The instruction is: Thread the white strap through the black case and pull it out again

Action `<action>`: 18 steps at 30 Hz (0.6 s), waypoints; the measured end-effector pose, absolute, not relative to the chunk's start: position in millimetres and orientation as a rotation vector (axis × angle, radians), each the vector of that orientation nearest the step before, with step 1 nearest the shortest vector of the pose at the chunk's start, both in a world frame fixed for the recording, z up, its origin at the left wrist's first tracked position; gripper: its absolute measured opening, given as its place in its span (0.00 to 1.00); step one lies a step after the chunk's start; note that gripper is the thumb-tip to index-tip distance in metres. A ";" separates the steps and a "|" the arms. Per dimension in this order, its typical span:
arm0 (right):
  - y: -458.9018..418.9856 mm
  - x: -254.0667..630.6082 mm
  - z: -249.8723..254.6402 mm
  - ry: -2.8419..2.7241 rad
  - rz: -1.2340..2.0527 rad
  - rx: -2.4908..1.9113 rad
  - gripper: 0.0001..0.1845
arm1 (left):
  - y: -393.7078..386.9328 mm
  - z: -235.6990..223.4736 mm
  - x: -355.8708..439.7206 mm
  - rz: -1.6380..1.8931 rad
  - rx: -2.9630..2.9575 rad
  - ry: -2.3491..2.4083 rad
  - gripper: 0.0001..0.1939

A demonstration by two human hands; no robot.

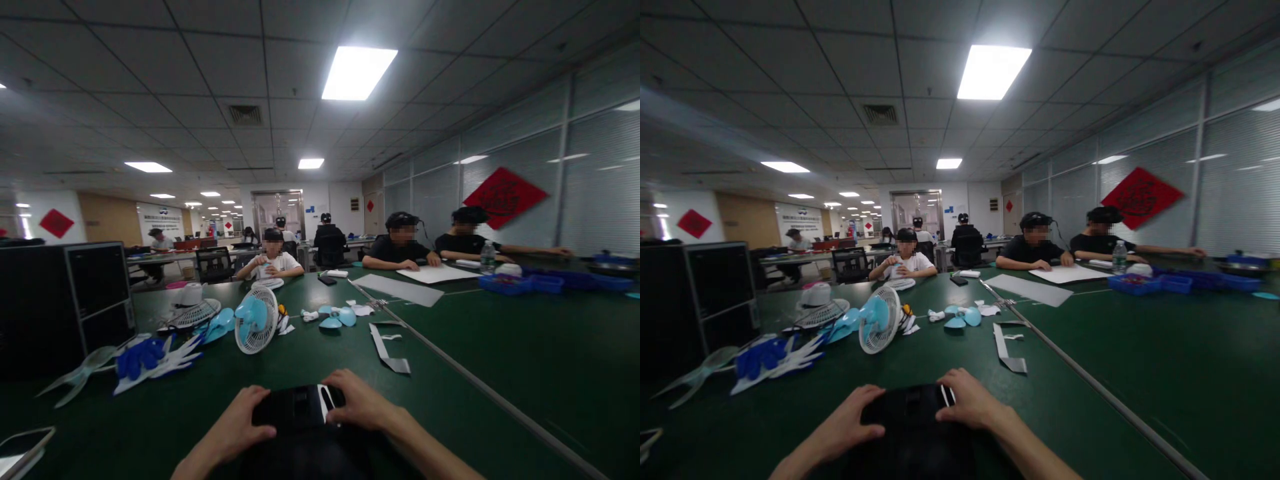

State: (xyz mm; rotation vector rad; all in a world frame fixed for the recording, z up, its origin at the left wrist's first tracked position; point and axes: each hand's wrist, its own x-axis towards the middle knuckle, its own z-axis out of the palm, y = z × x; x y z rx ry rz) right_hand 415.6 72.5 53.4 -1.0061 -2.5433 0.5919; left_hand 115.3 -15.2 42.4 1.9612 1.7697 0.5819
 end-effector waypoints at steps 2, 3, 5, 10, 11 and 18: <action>73.6 410.1 49.7 -2.533 0.586 -0.975 0.33 | -17.8 46.2 113.6 0.588 1.947 1.778 0.43; 73.9 407.6 48.0 -2.529 0.584 -0.963 0.32 | -18.7 47.5 112.9 0.588 1.945 1.782 0.43; 73.9 403.8 45.2 -2.519 0.582 -0.944 0.31 | -19.5 48.7 111.7 0.580 1.943 1.793 0.44; 76.8 406.3 48.2 -2.498 0.546 -0.935 0.31 | -16.0 44.7 109.0 0.581 1.937 1.797 0.46; 80.0 410.3 50.5 -2.468 0.508 -0.978 0.30 | -15.2 43.3 108.4 0.590 1.932 1.792 0.45; 125.5 467.9 58.2 -2.105 0.000 -1.684 0.19 | -14.5 40.3 108.1 0.611 1.911 1.799 0.43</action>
